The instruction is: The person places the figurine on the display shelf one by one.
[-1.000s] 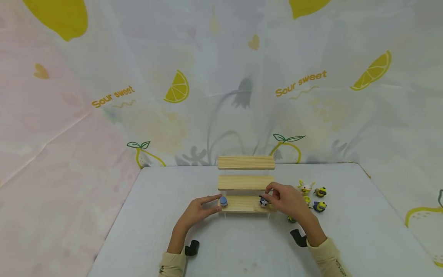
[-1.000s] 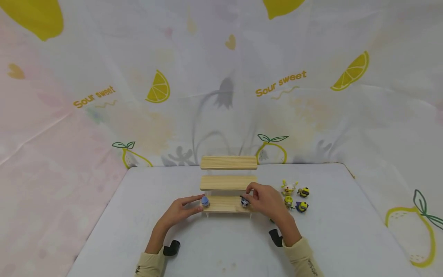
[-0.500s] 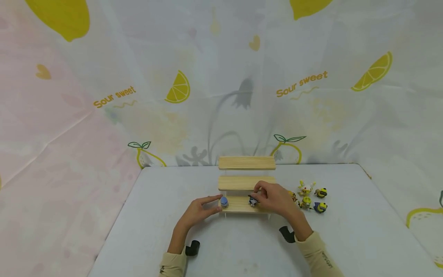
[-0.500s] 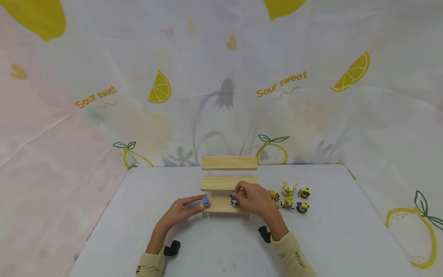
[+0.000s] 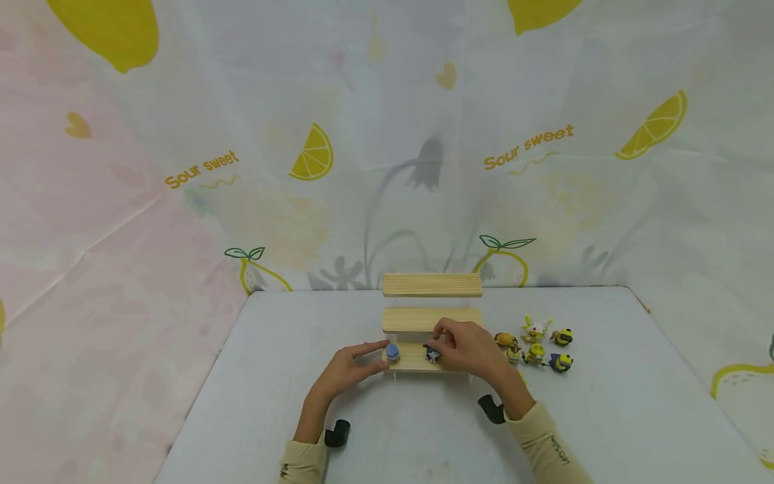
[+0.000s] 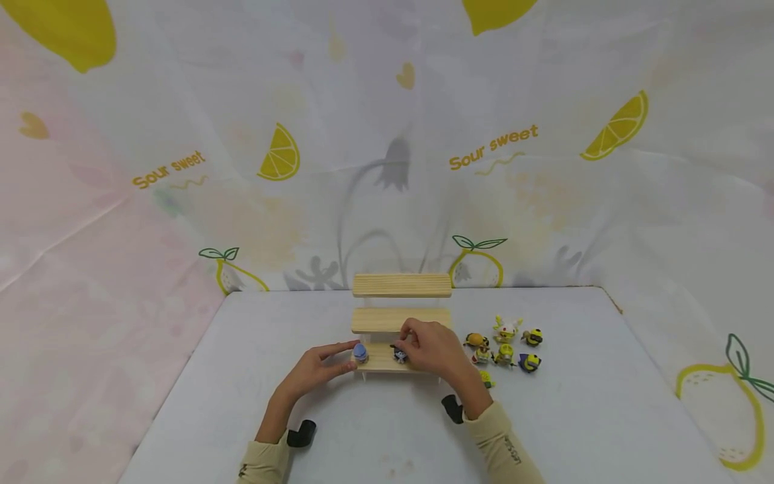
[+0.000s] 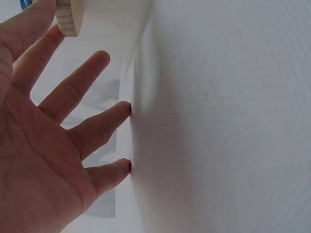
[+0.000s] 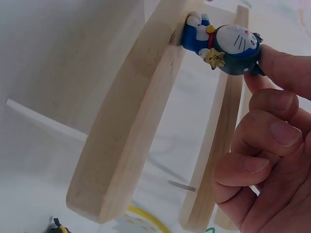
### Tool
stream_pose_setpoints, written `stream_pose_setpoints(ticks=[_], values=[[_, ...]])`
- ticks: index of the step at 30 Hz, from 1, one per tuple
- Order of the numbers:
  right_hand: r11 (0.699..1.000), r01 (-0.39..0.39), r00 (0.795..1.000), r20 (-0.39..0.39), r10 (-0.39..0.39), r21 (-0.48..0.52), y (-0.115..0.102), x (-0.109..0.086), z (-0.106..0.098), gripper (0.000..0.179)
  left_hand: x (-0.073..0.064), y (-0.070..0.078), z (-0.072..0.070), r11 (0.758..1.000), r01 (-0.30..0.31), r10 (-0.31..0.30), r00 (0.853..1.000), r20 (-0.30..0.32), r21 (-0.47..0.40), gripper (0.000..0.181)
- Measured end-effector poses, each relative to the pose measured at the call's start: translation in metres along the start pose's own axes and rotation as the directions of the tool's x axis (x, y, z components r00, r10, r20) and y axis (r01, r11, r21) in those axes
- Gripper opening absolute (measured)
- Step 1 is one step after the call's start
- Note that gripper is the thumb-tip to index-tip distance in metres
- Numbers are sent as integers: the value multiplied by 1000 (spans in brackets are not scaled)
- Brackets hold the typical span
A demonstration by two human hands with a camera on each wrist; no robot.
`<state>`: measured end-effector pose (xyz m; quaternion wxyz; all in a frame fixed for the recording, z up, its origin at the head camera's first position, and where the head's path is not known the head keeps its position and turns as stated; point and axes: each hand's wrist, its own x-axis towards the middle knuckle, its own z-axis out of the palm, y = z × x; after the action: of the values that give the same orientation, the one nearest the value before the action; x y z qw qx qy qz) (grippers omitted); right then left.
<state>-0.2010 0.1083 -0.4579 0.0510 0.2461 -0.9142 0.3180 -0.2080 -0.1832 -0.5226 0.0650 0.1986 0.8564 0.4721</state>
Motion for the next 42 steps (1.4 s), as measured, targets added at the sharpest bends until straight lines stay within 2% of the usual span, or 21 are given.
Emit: stream_pose_setpoints(ticks=[8,21,28,34,42], values=[[1000,-6,1000,14,6,1,-2,1,1,10,0,-1,1,1000,11,-11,1000,0,-7,48],[1000,-28,1000,-11,28,-14,-1,-3,2,14,1,0,2,1000,7,-7,1000,7,-15,49],[998,-62,997,-40,63,11,3,-15,-7,22,-1,1,1,1000,10,-10,1000,6,-7,49],[996,-93,995,-33,94,15,10,-28,-17,25,-1,0,1,1000,4,-4,1000,-2,1,49],[992,-128,991,-39,129,8,22,-46,-32,20,0,1,1,1000,2,-2,1000,-1,-5,49]])
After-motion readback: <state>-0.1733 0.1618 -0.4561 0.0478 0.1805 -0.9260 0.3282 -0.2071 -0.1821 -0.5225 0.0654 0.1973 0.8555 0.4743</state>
